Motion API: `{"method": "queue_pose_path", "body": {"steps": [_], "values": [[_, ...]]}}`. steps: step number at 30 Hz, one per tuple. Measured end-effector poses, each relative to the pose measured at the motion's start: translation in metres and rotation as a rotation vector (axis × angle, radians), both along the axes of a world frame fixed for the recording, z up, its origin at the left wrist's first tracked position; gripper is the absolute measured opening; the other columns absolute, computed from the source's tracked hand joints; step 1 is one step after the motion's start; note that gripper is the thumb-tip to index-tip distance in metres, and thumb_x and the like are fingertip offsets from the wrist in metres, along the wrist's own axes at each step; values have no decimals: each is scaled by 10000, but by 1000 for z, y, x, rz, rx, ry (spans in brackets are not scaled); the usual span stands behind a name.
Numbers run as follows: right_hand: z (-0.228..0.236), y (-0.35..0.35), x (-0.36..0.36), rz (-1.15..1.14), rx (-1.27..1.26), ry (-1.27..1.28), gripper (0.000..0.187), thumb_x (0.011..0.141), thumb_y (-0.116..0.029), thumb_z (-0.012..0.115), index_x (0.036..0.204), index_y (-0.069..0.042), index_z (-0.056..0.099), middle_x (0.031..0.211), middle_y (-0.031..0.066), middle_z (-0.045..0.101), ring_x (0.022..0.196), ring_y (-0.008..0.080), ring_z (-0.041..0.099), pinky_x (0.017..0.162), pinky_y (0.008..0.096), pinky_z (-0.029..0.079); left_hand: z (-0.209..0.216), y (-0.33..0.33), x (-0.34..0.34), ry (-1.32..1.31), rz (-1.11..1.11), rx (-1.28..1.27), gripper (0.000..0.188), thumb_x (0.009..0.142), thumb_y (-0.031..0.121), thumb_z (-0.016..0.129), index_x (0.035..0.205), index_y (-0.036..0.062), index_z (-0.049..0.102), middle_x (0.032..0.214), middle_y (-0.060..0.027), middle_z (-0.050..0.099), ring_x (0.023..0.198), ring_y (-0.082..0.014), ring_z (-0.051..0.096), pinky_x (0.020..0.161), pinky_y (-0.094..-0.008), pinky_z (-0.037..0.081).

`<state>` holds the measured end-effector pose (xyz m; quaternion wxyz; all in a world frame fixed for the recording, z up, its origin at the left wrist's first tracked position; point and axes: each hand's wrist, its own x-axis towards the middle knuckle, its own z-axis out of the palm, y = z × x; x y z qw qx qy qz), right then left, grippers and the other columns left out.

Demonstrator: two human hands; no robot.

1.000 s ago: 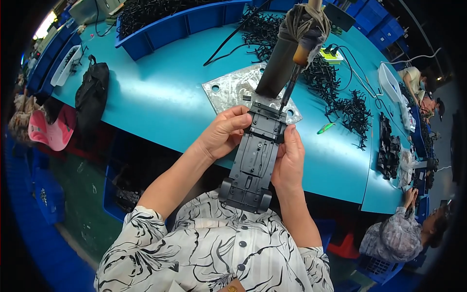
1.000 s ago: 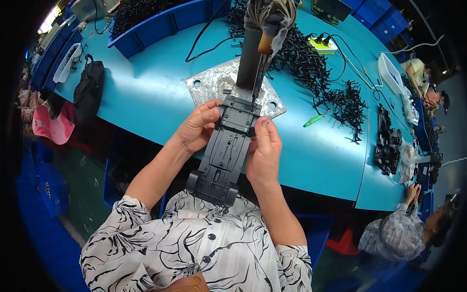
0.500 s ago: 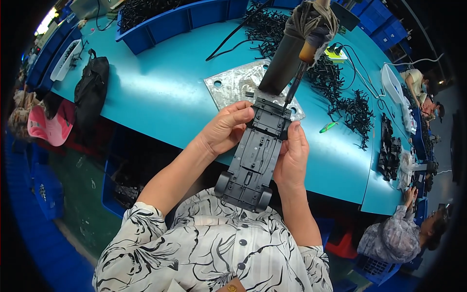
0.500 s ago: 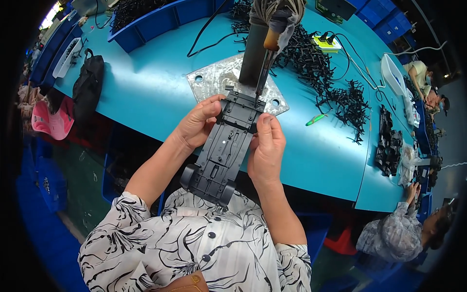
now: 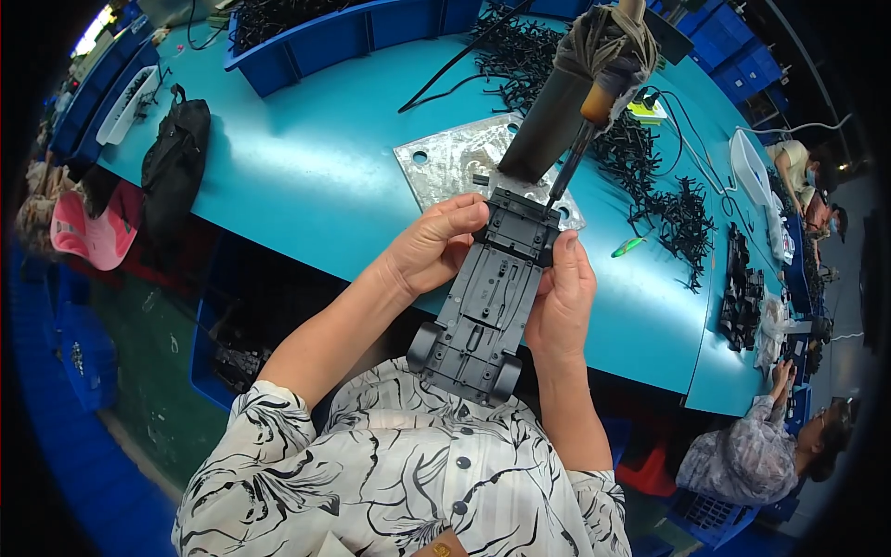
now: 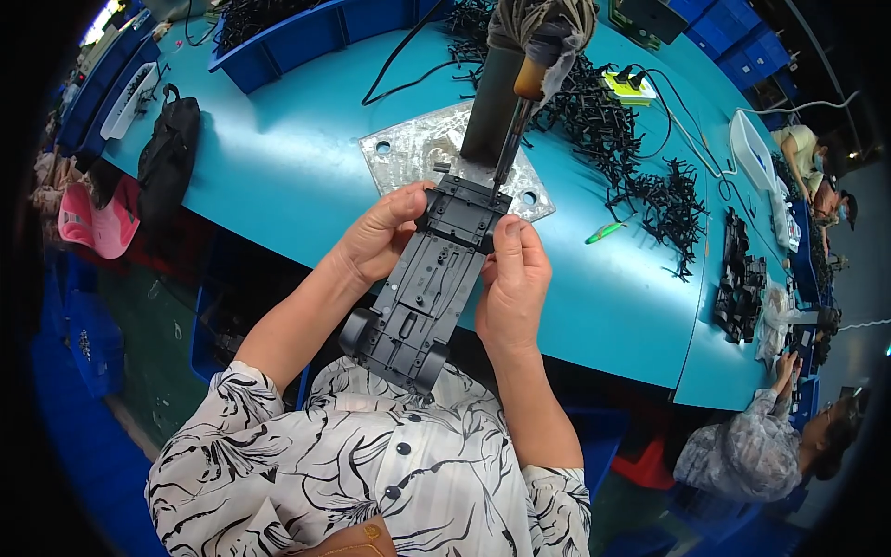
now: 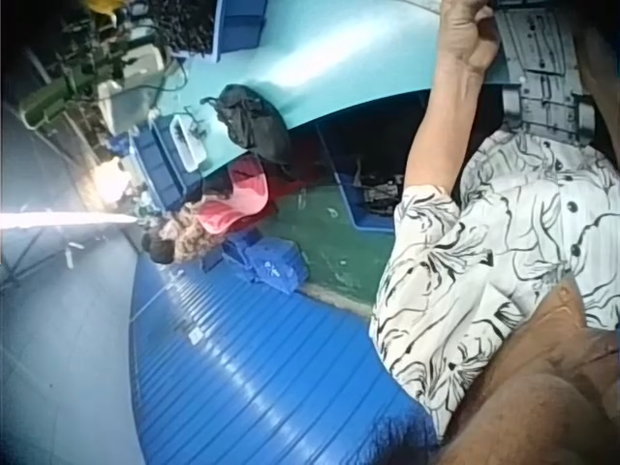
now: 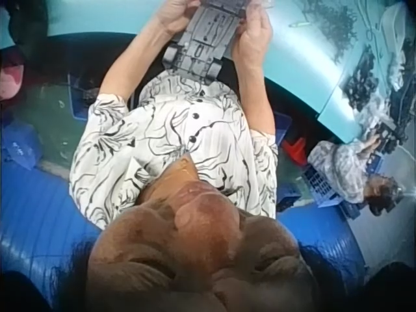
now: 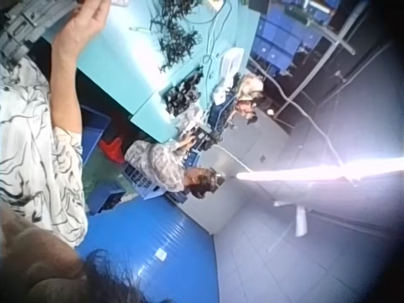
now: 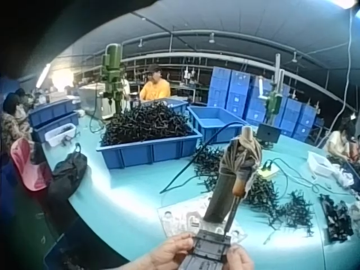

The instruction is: Assembling a toy truck chassis by attaching plastic components using an electric screwdriver.

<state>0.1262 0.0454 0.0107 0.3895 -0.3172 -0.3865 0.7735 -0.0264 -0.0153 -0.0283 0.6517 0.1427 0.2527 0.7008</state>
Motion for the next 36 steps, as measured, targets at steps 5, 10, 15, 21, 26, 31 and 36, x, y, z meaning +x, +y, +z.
{"method": "queue_pose_path", "body": {"steps": [5, 10, 15, 21, 26, 31, 36], "values": [[-2, 2, 0, 6, 36, -7, 236, 960, -290, 580, 848, -83, 574, 726, -92, 471, 607, -4, 372, 528, 177, 301, 0, 0, 1, -44, 3, 6, 204, 901, 216, 647, 1023, 76, 564, 977, -8, 635, 880, -93, 627, 767, -253, 560], [-2, 3, 0, 4, 44, -18, 225, 959, -279, 583, 838, -90, 577, 720, -100, 461, 599, -7, 357, 522, 179, 288, -2, 0, -1, -58, 0, 11, 205, 910, 213, 633, 1041, 70, 564, 992, -22, 637, 898, -112, 639, 794, -265, 561], [-4, 4, 0, -5, 60, -36, 224, 956, -283, 588, 833, -96, 578, 711, -106, 450, 592, -9, 346, 518, 176, 280, -1, -1, 0, -50, 4, -6, 220, 908, 224, 638, 1041, 65, 566, 992, -26, 637, 897, -112, 637, 813, -273, 557], [-1, 2, 2, 1, 39, -59, 240, 956, -303, 585, 836, -96, 577, 712, -99, 460, 581, -6, 356, 503, 178, 293, 3, 0, 1, -35, -6, 3, 232, 903, 243, 645, 1031, 67, 566, 980, -22, 636, 887, -106, 635, 808, -271, 557], [11, -3, -4, -16, 31, -67, 261, 961, -322, 572, 844, -89, 568, 717, -82, 476, 584, 0, 404, 505, 178, 339, -3, 1, -1, -14, -4, 8, 220, 899, 260, 652, 994, 85, 560, 959, -3, 637, 863, -98, 641, 773, -260, 563], [2, 2, 1, 0, 58, -61, 263, 964, -323, 566, 852, -86, 571, 729, -77, 501, 582, 1, 417, 503, 176, 339, -3, 1, 0, 4, 0, -9, 220, 897, 281, 655, 984, 107, 553, 931, 13, 636, 849, -89, 645, 744, -250, 565], [3, 0, -2, -5, 52, -65, 264, 964, -327, 565, 853, -88, 575, 715, -80, 497, 574, 1, 414, 500, 175, 334, -3, 1, 0, 11, 2, -12, 232, 892, 298, 661, 981, 113, 553, 923, 19, 634, 827, -72, 640, 724, -230, 560]]}}
